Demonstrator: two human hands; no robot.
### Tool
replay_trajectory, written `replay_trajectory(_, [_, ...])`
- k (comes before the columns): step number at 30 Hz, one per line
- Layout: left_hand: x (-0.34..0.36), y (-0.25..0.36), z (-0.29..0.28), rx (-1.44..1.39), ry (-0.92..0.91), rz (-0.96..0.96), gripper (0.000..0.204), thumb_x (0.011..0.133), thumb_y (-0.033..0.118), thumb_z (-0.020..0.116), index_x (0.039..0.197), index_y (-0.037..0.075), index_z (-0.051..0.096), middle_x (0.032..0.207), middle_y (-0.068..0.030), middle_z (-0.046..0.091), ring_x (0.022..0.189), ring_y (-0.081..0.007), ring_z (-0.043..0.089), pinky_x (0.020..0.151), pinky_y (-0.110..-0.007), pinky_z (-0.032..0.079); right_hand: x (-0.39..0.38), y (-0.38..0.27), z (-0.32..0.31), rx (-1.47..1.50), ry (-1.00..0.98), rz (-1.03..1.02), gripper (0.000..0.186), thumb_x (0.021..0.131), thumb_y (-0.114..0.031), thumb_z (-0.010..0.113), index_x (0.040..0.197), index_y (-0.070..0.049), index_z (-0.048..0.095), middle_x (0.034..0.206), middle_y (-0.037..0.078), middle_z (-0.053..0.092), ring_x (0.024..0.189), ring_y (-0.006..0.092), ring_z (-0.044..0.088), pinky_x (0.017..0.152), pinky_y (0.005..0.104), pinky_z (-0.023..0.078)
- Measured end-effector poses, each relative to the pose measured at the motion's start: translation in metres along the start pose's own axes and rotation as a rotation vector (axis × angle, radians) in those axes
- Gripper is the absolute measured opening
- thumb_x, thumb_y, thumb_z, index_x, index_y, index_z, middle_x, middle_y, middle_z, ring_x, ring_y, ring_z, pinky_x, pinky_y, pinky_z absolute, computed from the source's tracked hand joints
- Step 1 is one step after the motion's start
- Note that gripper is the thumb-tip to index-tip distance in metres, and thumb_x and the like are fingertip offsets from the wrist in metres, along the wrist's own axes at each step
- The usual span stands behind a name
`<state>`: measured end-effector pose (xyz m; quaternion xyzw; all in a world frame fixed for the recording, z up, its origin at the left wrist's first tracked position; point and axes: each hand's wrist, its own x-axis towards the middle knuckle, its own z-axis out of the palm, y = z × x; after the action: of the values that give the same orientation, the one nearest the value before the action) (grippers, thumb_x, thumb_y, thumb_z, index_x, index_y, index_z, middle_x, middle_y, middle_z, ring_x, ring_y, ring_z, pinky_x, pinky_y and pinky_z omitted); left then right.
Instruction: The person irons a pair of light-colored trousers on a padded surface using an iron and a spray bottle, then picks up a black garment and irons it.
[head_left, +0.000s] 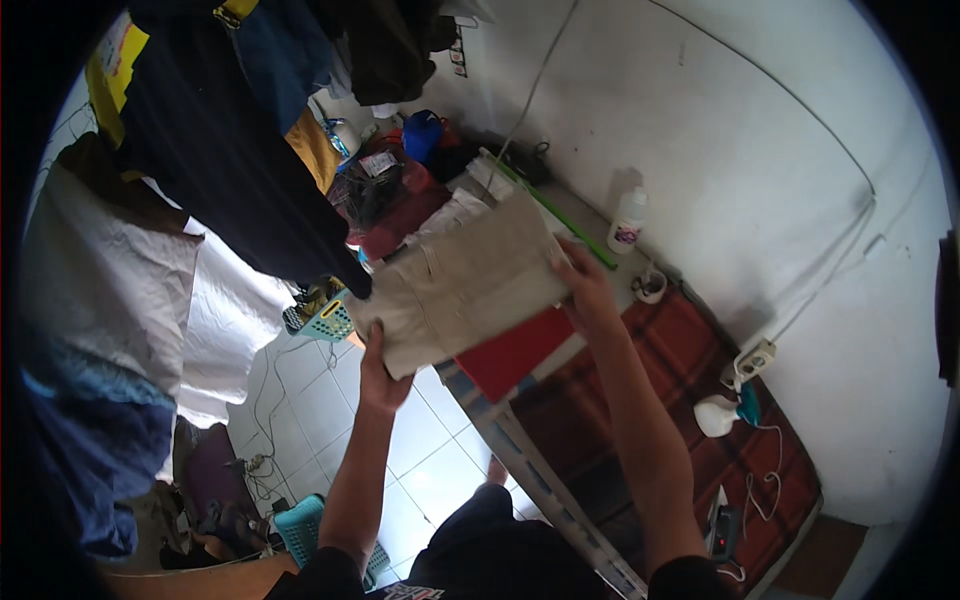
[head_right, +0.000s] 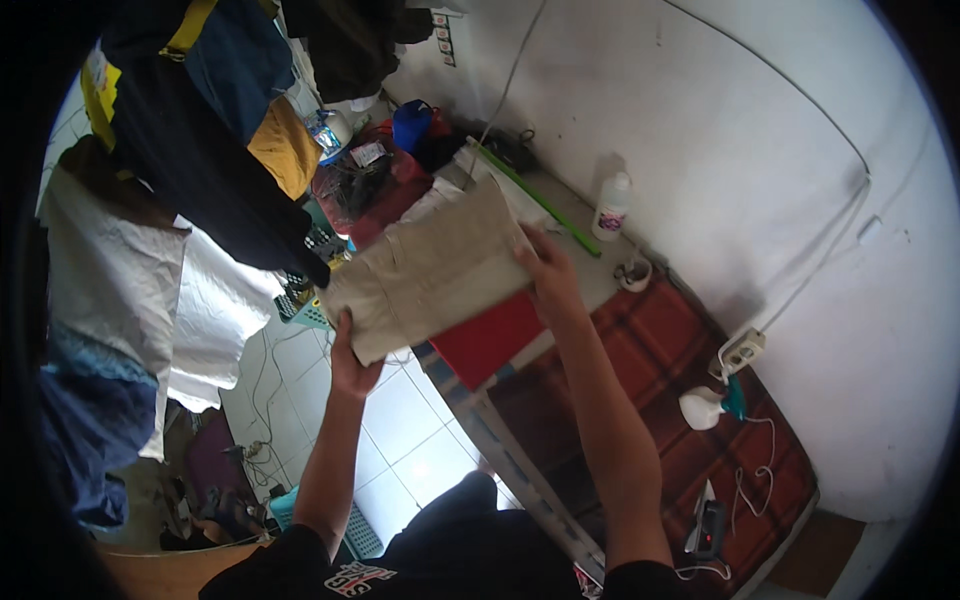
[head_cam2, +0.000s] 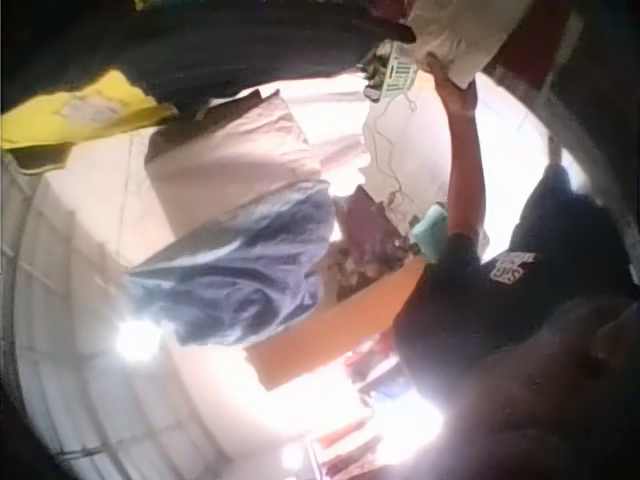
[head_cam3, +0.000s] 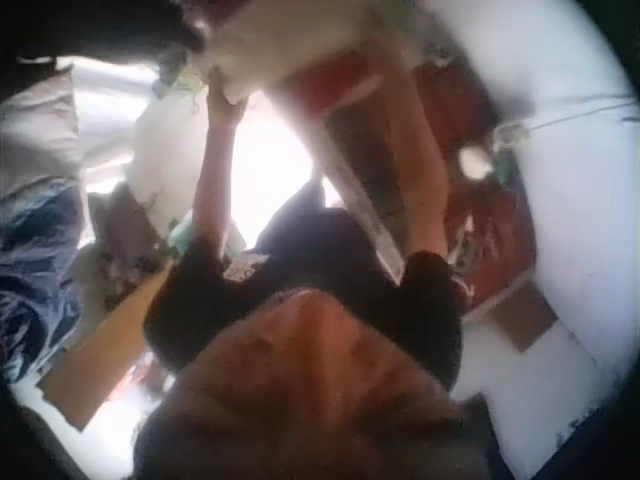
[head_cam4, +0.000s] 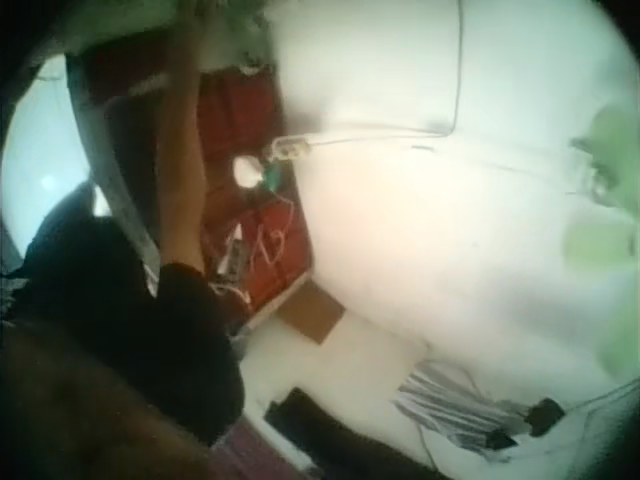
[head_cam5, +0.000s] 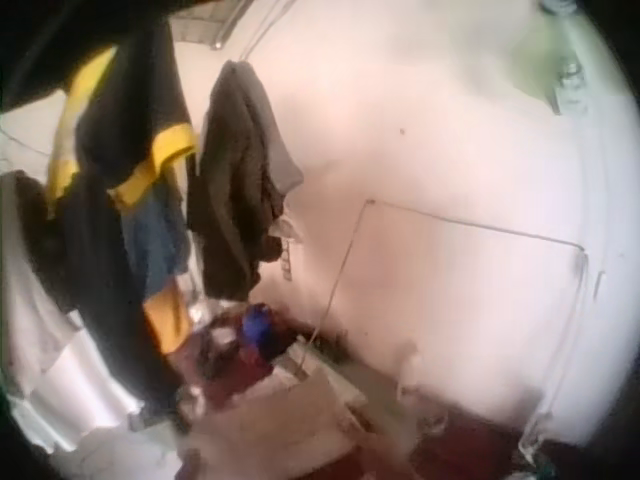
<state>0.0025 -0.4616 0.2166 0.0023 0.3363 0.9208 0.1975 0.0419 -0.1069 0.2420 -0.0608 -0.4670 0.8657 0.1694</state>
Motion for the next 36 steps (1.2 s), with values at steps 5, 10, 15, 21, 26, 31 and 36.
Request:
replay_trajectory(5, [0.138,0.058,-0.088,0.125,-0.050,0.039,0.058,0.111,0.043,0.063,0.156,0.010,0.048,0.154,-0.0123,0.060,0.142,-0.0299,0.059,0.112,-0.052,0.055,0.152,0.044,0.066,0.013,-0.120,0.009,0.058,0.102,-0.021,0.076,0.151,0.004,0.058,0.133,0.015,0.070,0.115,0.0243,0.071,0.103,0.0365,0.056])
replay_trajectory(10, [0.204,-0.008,-0.089,0.528,0.447,-0.306,0.056,0.108,0.046,0.067,0.145,0.006,0.056,0.131,-0.0149,0.067,0.111,-0.0280,0.071,0.083,-0.044,0.067,0.190,0.123,-0.019,-1.085,0.544,-0.222,0.049,0.104,-0.023,0.065,0.143,0.005,0.061,0.124,0.028,0.073,0.116,0.0397,0.072,0.101,0.0439,0.056])
replay_trajectory(15, [0.160,0.019,-0.155,0.619,0.318,-0.234,0.067,0.105,0.060,0.063,0.150,0.012,0.054,0.137,-0.0076,0.062,0.117,-0.0273,0.065,0.101,-0.054,0.053,-0.034,0.186,-0.025,-0.715,0.337,-0.020,0.038,0.106,-0.024,0.070,0.131,0.005,0.069,0.120,0.022,0.077,0.115,0.0312,0.074,0.100,0.0412,0.055])
replay_trajectory(21, [0.099,-0.057,-0.160,0.756,0.657,-0.029,0.053,0.106,0.058,0.054,0.136,0.015,0.057,0.127,-0.0036,0.056,0.110,-0.0205,0.051,0.091,-0.040,0.042,-0.390,0.086,-0.178,-1.300,0.806,0.182,0.027,0.107,-0.019,0.064,0.124,0.001,0.070,0.110,0.017,0.078,0.100,0.0268,0.076,0.088,0.0401,0.059])
replay_trajectory(26, [-0.033,-0.140,-0.122,1.127,0.109,-0.067,0.030,0.112,0.033,0.055,0.126,0.007,0.060,0.115,-0.0034,0.057,0.100,-0.0171,0.052,0.087,-0.033,0.042,-0.519,-0.028,-0.244,-1.933,1.279,0.175,0.053,0.092,-0.018,0.071,0.140,0.002,0.059,0.135,0.029,0.065,0.136,0.0495,0.056,0.118,0.0557,0.042])
replay_trajectory(31, [-0.137,-0.302,-0.020,1.251,-0.764,-0.125,0.035,0.106,0.021,0.066,0.134,0.001,0.061,0.130,-0.0163,0.062,0.125,-0.0295,0.059,0.112,-0.042,0.044,-0.582,-0.039,-0.327,-2.047,1.044,0.718,0.050,0.088,-0.016,0.073,0.132,0.003,0.060,0.128,0.028,0.068,0.129,0.0472,0.062,0.117,0.0618,0.041])
replay_trajectory(36, [-0.224,-0.444,0.036,1.641,-0.945,0.264,0.056,0.099,0.023,0.071,0.149,0.004,0.054,0.156,-0.0200,0.052,0.149,-0.0407,0.044,0.123,-0.057,0.033,-0.579,-0.057,-0.339,-1.750,1.071,0.678,0.038,0.088,-0.022,0.074,0.122,-0.007,0.065,0.118,0.023,0.073,0.111,0.0439,0.073,0.103,0.0622,0.051])
